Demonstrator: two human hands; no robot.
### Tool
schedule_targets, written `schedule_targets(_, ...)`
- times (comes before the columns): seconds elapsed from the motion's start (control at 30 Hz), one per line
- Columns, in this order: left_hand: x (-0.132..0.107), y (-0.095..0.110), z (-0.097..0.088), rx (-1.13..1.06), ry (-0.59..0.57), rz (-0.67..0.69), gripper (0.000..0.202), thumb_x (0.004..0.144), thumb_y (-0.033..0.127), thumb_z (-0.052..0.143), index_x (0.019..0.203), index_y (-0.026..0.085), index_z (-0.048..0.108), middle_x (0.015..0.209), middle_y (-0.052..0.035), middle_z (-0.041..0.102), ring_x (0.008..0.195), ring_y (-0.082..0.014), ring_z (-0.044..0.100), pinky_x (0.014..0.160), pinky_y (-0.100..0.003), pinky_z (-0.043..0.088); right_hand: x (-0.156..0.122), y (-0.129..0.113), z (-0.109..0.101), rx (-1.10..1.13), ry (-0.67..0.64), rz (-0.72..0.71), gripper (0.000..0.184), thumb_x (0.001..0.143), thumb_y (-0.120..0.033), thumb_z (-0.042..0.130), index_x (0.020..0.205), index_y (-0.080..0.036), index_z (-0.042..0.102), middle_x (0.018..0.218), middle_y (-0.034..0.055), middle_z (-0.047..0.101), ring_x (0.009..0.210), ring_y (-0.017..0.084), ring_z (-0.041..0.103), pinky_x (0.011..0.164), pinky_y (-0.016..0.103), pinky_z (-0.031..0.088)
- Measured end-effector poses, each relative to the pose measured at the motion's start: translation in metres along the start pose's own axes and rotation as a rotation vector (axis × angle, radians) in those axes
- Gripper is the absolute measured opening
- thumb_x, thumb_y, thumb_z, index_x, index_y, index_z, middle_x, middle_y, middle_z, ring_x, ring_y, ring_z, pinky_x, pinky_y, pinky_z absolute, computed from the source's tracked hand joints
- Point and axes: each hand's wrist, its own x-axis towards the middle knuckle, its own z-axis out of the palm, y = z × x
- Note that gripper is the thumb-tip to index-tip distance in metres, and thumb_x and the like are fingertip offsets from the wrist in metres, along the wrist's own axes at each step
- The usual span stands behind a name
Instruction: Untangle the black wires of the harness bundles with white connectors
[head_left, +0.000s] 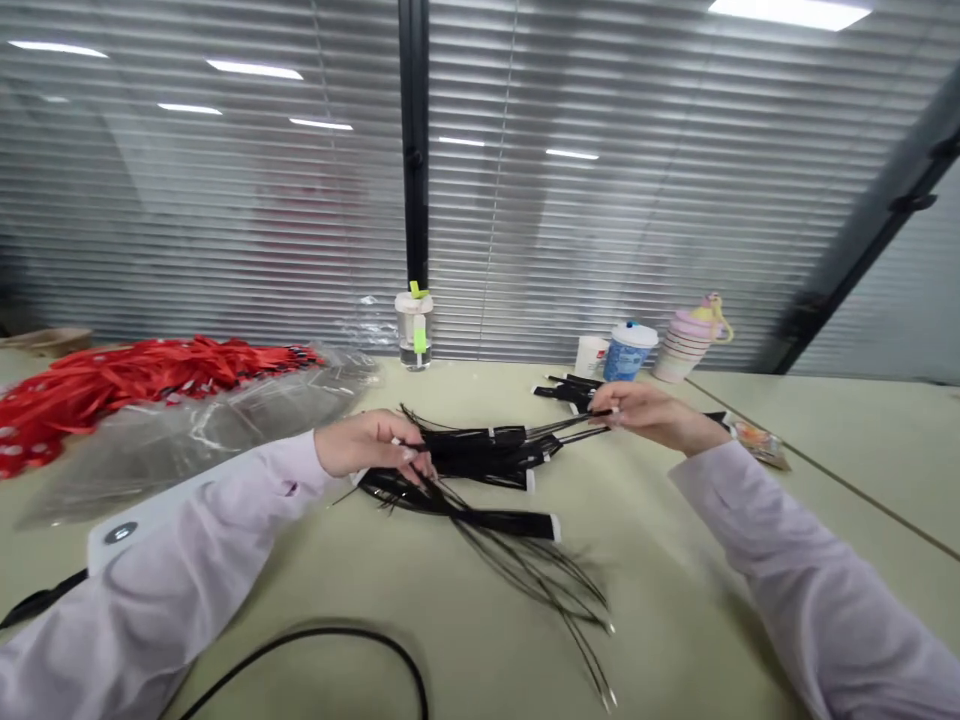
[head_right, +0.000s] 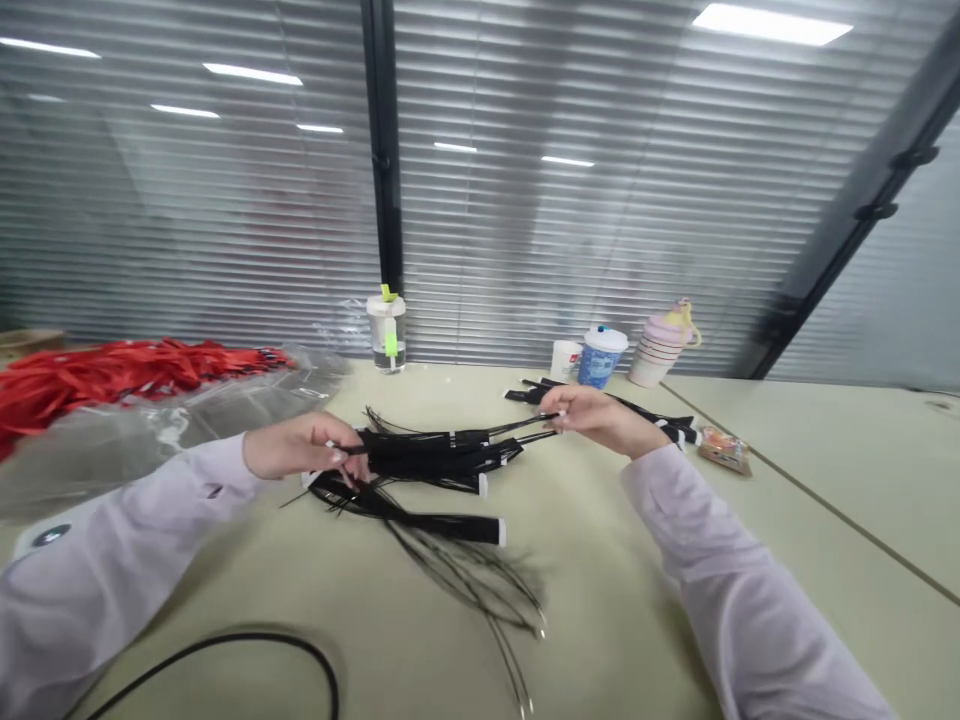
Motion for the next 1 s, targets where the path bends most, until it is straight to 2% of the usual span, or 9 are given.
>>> schedule_targets(0.07, 0.001, 0.007, 0.006, 0.248, -0.101, -0.007, 0.022, 0.062, 0.033, 0.072, 0.067, 0.012, 0.071, 0.071, -0.013, 0.069, 0.064, -0.0192, 0.064, 0.064, -0.029, 0.051, 0.006, -0.004, -0.001, -0.072, 0.054, -0.014, 0.031, 0.053, -0.037, 0.073, 0.075, -0.015, 0.067, 0.075, 0.0063, 0.064, 0.066, 0.016, 0.058, 0.063, 0.031, 0.047)
schedule_targets(0.13, 0.007, 0.006, 0.014, 0.361, -0.055, 0.025, 0.03, 0.067, 0.041, 0.065, 0.061, 0.012, 0.069, 0.065, -0.0117, 0.068, 0.061, -0.0183, 0.062, 0.062, -0.027, 0.049, 0.01, -0.008, 0.0, -0.125, 0.231, -0.084, 0.02, 0.057, -0.029, 0.072, 0.071, -0.016, 0.067, 0.074, 0.0053, 0.064, 0.07, 0.017, 0.058, 0.07, 0.033, 0.046)
schedule_targets(0.27, 0.024, -0.012, 0.033, 0.267, 0.357, 0.17, 0.026, 0.073, 0.041, 0.057, 0.074, 0.016, 0.06, 0.077, -0.0035, 0.065, 0.058, -0.0097, 0.057, 0.057, -0.02, 0.046, 0.016, -0.019, 0.014, -0.085, 0.784, -0.353, 0.021, 0.069, -0.029, 0.063, 0.088, -0.021, 0.059, 0.095, 0.0046, 0.058, 0.094, 0.016, 0.052, 0.093, 0.035, 0.036)
schedule_targets(0.33, 0.028, -0.021, 0.042, 0.108, 0.546, 0.186, 0.025, 0.068, 0.03, 0.065, 0.087, 0.018, 0.054, 0.09, -0.0001, 0.061, 0.058, -0.0059, 0.055, 0.055, -0.018, 0.046, 0.018, -0.027, 0.026, -0.006, 0.918, -0.425, 0.027, 0.075, -0.033, 0.058, 0.099, -0.024, 0.049, 0.099, 0.0044, 0.054, 0.092, 0.015, 0.052, 0.09, 0.035, 0.039)
schedule_targets(0.53, 0.023, -0.037, 0.057, -0.159, 0.429, -0.261, 0.016, 0.067, 0.021, 0.065, 0.074, 0.012, 0.054, 0.051, 0.0032, 0.051, 0.039, -0.0059, 0.048, 0.042, -0.019, 0.042, 0.011, -0.055, 0.058, 0.201, 0.618, -0.261, 0.027, 0.085, -0.044, 0.037, 0.082, -0.02, 0.048, 0.057, -0.0033, 0.045, 0.05, 0.011, 0.049, 0.053, 0.03, 0.046)
schedule_targets(0.63, 0.02, -0.04, 0.06, -0.149, 0.432, -0.285, 0.018, 0.065, 0.021, 0.067, 0.072, 0.014, 0.052, 0.049, 0.0037, 0.051, 0.036, -0.0053, 0.045, 0.037, -0.017, 0.038, 0.004, -0.062, 0.066, 0.097, 0.449, -0.21, 0.021, 0.084, -0.037, 0.039, 0.076, -0.021, 0.049, 0.054, -0.0052, 0.04, 0.041, 0.006, 0.035, 0.042, 0.022, 0.033)
schedule_targets(0.77, 0.02, -0.043, 0.064, -0.115, 0.435, -0.302, 0.024, 0.066, 0.031, 0.068, 0.069, 0.015, 0.05, 0.054, 0.002, 0.055, 0.036, -0.0054, 0.046, 0.036, -0.017, 0.039, 0.0, -0.062, 0.083, -0.123, 0.348, -0.19, 0.01, 0.072, -0.022, 0.051, 0.065, -0.017, 0.055, 0.072, 0.0, 0.057, 0.055, 0.007, 0.045, 0.053, 0.023, 0.035)
schedule_targets(0.9, 0.023, -0.051, 0.073, -0.021, 0.486, -0.273, 0.035, 0.073, 0.045, 0.058, 0.058, 0.016, 0.045, 0.046, 0.0023, 0.052, 0.028, -0.0053, 0.04, 0.028, -0.018, 0.034, -0.001, -0.057, 0.109, -0.721, 0.18, -0.035, 0.017, 0.075, -0.024, 0.045, 0.078, -0.019, 0.061, 0.067, 0.0001, 0.061, 0.057, 0.011, 0.05, 0.053, 0.023, 0.033)
schedule_targets(1.0, 0.024, -0.057, 0.081, 0.042, 0.537, -0.223, 0.028, 0.075, 0.04, 0.057, 0.061, 0.017, 0.048, 0.04, 0.0053, 0.046, 0.023, -0.0053, 0.037, 0.024, -0.016, 0.027, 0.001, -0.051, 0.128, -0.933, 0.129, 0.034, 0.021, 0.076, -0.031, 0.045, 0.081, -0.019, 0.062, 0.068, 0.0045, 0.063, 0.059, 0.015, 0.052, 0.053, 0.026, 0.029)
